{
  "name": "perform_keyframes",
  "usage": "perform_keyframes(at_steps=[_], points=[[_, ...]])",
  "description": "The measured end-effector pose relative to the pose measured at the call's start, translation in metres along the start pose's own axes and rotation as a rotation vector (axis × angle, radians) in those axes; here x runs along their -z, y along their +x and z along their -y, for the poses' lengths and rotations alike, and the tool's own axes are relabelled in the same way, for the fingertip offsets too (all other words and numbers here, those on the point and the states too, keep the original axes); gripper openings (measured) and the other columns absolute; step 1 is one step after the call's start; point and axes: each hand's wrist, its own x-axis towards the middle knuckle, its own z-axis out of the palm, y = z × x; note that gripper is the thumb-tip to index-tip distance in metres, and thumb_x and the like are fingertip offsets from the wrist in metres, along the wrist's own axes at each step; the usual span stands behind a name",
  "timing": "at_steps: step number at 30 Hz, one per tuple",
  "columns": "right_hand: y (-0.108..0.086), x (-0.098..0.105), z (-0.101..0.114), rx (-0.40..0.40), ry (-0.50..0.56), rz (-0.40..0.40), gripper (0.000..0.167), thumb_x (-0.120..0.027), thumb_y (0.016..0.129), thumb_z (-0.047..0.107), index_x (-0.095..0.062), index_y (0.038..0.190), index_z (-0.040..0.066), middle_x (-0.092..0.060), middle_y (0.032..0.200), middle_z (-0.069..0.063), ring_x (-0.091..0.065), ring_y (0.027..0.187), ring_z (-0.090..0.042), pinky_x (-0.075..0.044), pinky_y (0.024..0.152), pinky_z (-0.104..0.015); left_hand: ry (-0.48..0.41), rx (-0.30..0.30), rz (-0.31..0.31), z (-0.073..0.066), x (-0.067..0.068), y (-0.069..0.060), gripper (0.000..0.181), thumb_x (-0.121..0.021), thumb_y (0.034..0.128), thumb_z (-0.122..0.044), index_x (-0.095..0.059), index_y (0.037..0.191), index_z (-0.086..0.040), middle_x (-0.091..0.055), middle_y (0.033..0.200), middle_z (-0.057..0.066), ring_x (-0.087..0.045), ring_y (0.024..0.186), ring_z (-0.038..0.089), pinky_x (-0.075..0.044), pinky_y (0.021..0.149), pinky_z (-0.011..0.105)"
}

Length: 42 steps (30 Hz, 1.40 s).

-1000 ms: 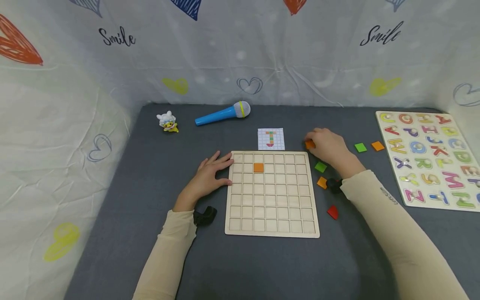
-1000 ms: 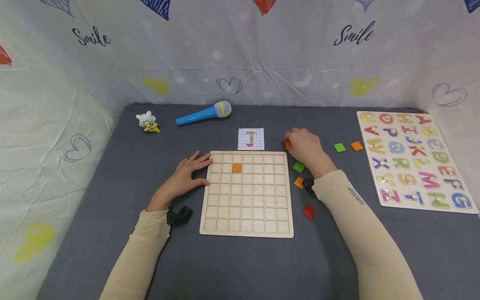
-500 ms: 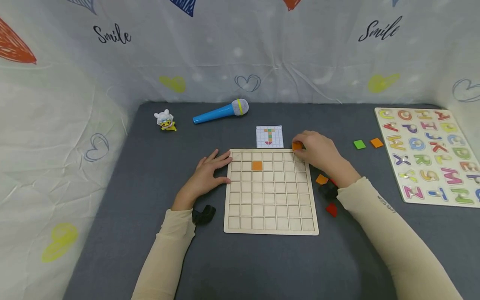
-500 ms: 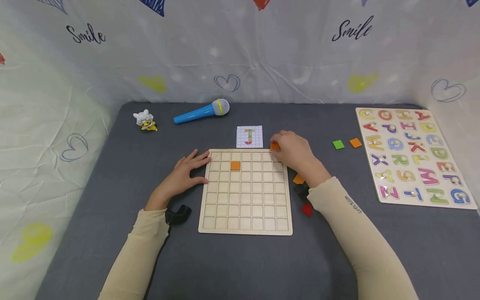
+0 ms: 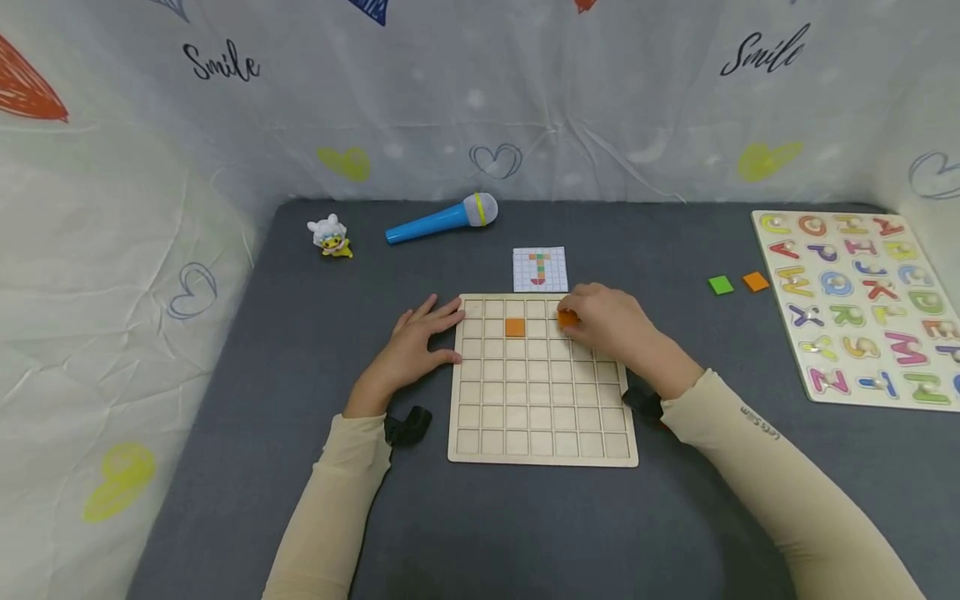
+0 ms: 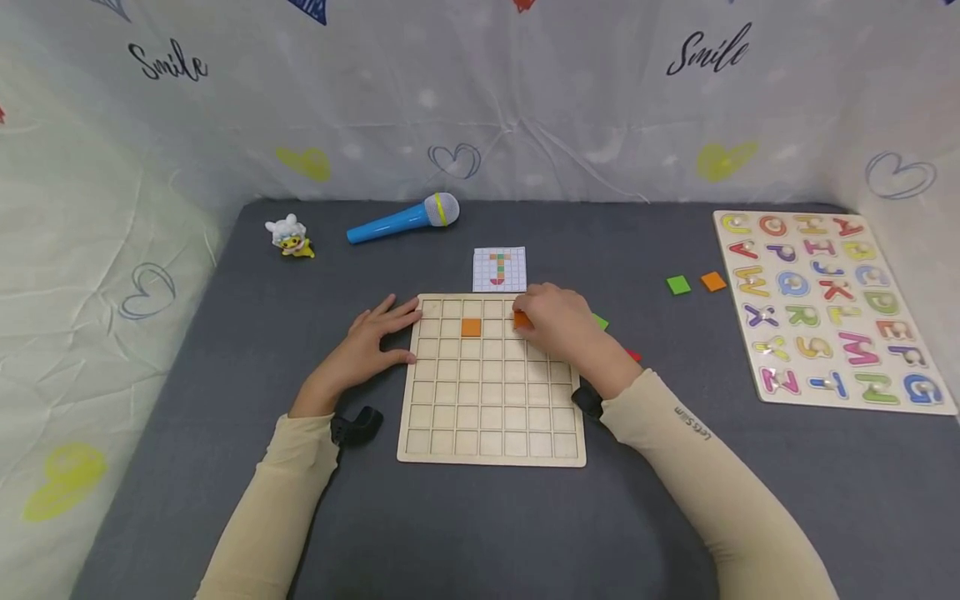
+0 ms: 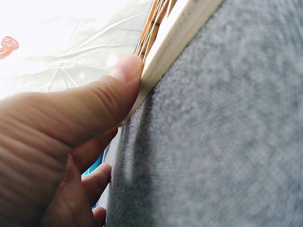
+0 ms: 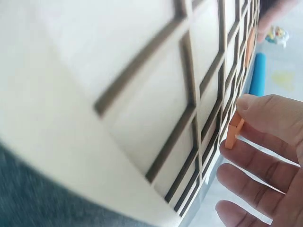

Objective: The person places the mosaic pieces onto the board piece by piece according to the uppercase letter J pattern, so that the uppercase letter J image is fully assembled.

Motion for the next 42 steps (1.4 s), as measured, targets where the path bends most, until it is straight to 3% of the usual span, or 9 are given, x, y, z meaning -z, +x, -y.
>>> perform_keyframes(at_steps=[6,31,42], points=[[0.001,-0.002,0.006,0.046,-0.007,-0.019,0.026,-0.072,0.081,0.022,-0.070,0.104,0.011,-0.061,0.095,-0.005,-0.057,0.087,-0.023,-0.050,0.066,-0.038,-0.005,-0.002,-0.001,-0.001,0.001,0.000,0.070,-0.071,0.0797,-0.028,-0.041,0.141,-0.016,-0.026,0.150,-0.005,-0.006,0.141,0.023,0.000,0.109,0.053],[0.004,-0.007,0.013,0.040,-0.006,-0.010,0.025,-0.070,0.081,0.020,-0.071,0.104,0.010,-0.061,0.095,-0.006,-0.056,0.080,-0.020,-0.048,0.064,-0.036,-0.012,0.006,0.000,-0.005,0.003,-0.002,0.070,-0.072,0.0797,-0.027,-0.040,0.141,-0.015,-0.026,0.150,-0.005,-0.006,0.141,0.023,0.001,0.109,0.052],[-0.007,0.001,0.004,-0.028,0.050,-0.017,0.029,-0.071,0.081,0.019,-0.069,0.109,0.010,-0.061,0.100,-0.006,-0.058,0.084,-0.021,-0.049,0.062,-0.036,-0.012,0.004,0.002,-0.007,0.004,-0.002,0.069,-0.072,0.0796,-0.025,-0.041,0.140,-0.013,-0.027,0.150,-0.002,-0.008,0.141,0.025,0.000,0.109,0.052]])
